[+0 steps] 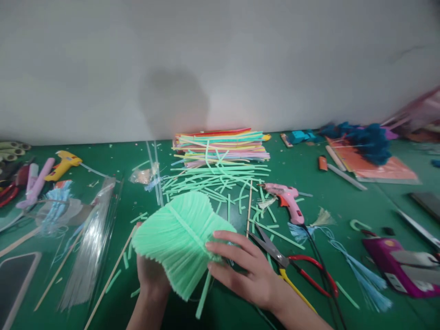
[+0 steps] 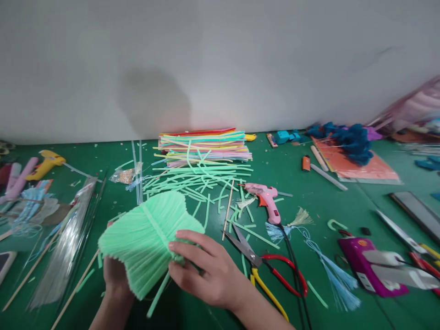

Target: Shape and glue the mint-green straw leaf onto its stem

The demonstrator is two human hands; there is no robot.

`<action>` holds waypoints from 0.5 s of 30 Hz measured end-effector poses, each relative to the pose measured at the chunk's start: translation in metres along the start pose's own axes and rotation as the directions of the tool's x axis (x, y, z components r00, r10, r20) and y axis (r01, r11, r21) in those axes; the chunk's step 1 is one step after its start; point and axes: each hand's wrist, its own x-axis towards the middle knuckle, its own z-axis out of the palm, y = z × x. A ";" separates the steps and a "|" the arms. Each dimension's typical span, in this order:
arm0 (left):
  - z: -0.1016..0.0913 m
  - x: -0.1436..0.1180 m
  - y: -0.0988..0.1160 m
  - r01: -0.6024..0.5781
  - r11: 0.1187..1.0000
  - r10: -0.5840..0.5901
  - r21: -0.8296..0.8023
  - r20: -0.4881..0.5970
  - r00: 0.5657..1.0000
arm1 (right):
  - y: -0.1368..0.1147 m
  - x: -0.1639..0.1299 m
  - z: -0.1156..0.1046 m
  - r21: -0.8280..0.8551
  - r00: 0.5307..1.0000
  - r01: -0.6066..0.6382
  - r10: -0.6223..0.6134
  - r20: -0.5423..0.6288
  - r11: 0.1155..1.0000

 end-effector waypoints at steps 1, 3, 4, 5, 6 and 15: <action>-0.001 0.001 0.001 -0.011 1.000 0.011 -0.020 0.006 1.000 | 0.000 -0.002 -0.001 -0.076 1.000 0.004 -0.002 0.028 0.997; -0.002 0.002 0.003 -0.043 0.998 0.043 -0.038 -0.010 0.999 | -0.002 -0.006 -0.001 -0.176 0.997 -0.021 0.034 0.072 0.984; -0.003 0.004 0.003 -0.055 0.997 0.054 -0.049 -0.018 0.998 | -0.002 -0.008 0.000 -0.205 0.994 -0.044 0.063 0.088 0.978; -0.005 0.005 0.004 -0.065 0.996 0.063 -0.060 -0.025 0.998 | -0.003 -0.011 0.000 -0.224 0.990 -0.062 0.089 0.110 0.973; -0.006 0.006 0.005 -0.075 0.995 0.073 -0.071 -0.033 0.997 | -0.002 -0.014 0.000 -0.235 0.986 -0.077 0.110 0.129 0.969; -0.014 0.010 0.011 -0.136 0.982 0.120 -0.127 -0.127 0.985 | 0.000 -0.031 0.004 -0.046 0.895 -0.445 0.445 0.003 0.894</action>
